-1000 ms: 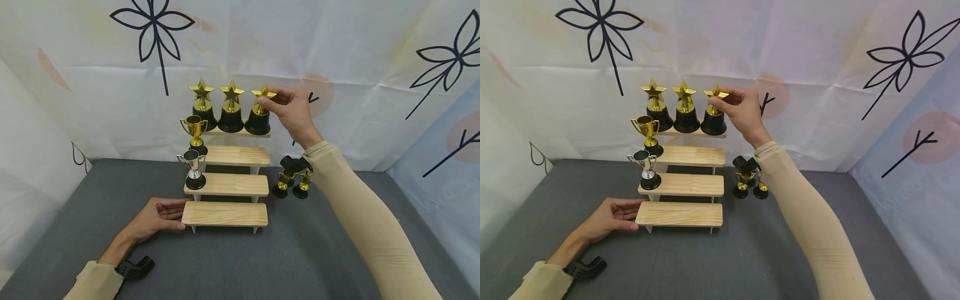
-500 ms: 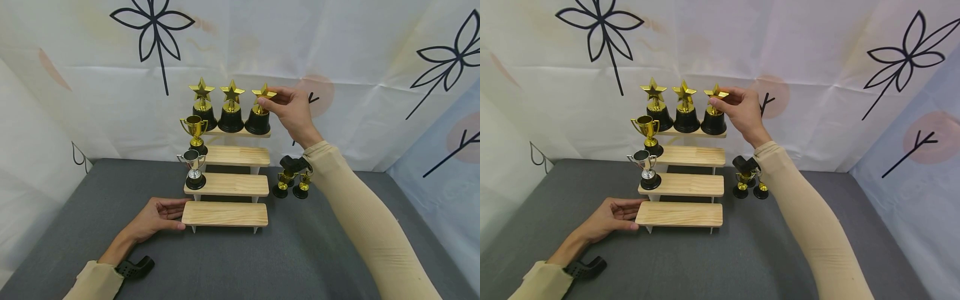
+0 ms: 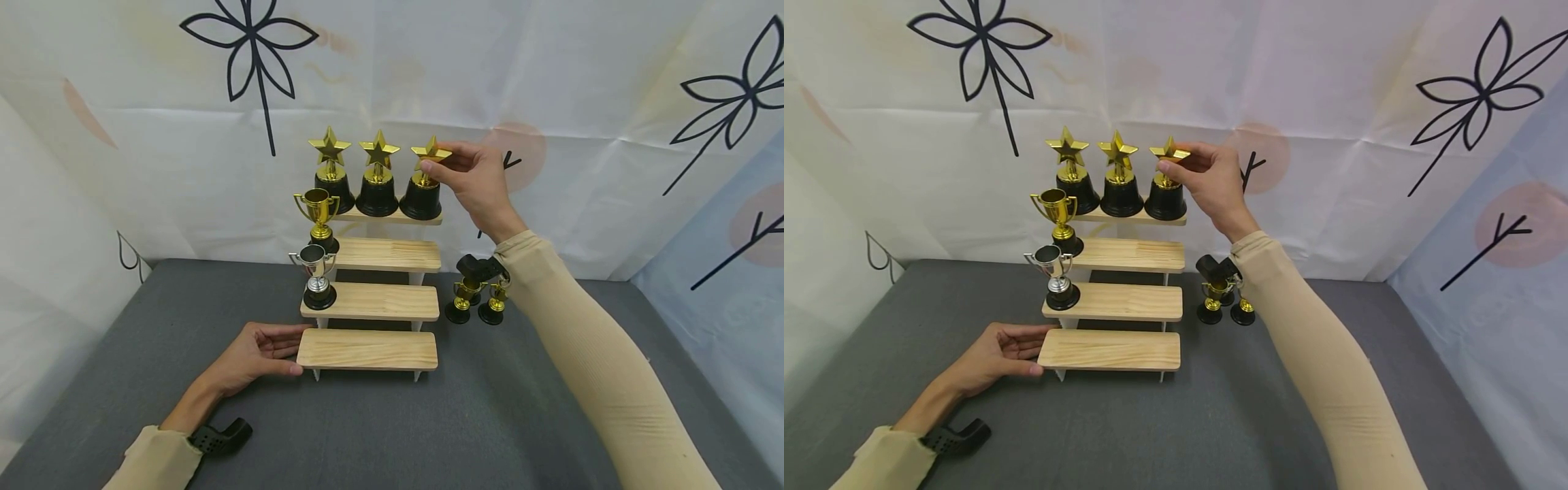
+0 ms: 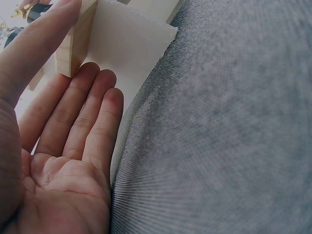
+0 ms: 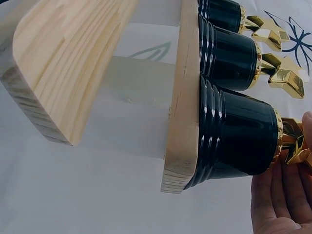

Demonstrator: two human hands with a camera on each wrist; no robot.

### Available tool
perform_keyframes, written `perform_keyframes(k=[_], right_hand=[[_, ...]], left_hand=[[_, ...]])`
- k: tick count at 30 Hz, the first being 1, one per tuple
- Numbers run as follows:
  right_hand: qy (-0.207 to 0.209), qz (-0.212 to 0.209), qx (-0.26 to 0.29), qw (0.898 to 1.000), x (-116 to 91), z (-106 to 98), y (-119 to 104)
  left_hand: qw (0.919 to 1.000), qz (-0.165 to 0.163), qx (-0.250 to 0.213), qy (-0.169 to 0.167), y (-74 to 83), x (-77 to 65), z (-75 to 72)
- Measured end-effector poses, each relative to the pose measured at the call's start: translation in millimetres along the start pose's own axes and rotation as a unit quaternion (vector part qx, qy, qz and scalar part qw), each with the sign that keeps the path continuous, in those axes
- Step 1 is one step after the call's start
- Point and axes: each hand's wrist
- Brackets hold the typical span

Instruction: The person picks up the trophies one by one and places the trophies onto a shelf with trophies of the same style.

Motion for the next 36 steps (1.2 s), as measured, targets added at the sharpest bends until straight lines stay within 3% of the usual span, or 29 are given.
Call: perform_keyframes(k=[16,29,36], right_hand=[[0.006,0.004,0.013,1.0,-1,-1,0],[0.006,-0.004,0.063,0.998,-4,-6,1],[0.026,0.009,0.058,0.998,-10,-12,1]], left_hand=[[1.0,0.001,-0.003,-0.001,-1.9,0.2,-0.4],[0.9999,0.009,-0.005,-0.005,-1.8,0.3,-0.5],[1.0,0.006,0.0,-0.003,-1.6,0.2,-0.4]])
Point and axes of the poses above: each hand's wrist, its own x-axis towards the middle knuckle, its own z-axis out of the palm, y = z × x, and after that the axes turned 2 degrees about -x, right-handed
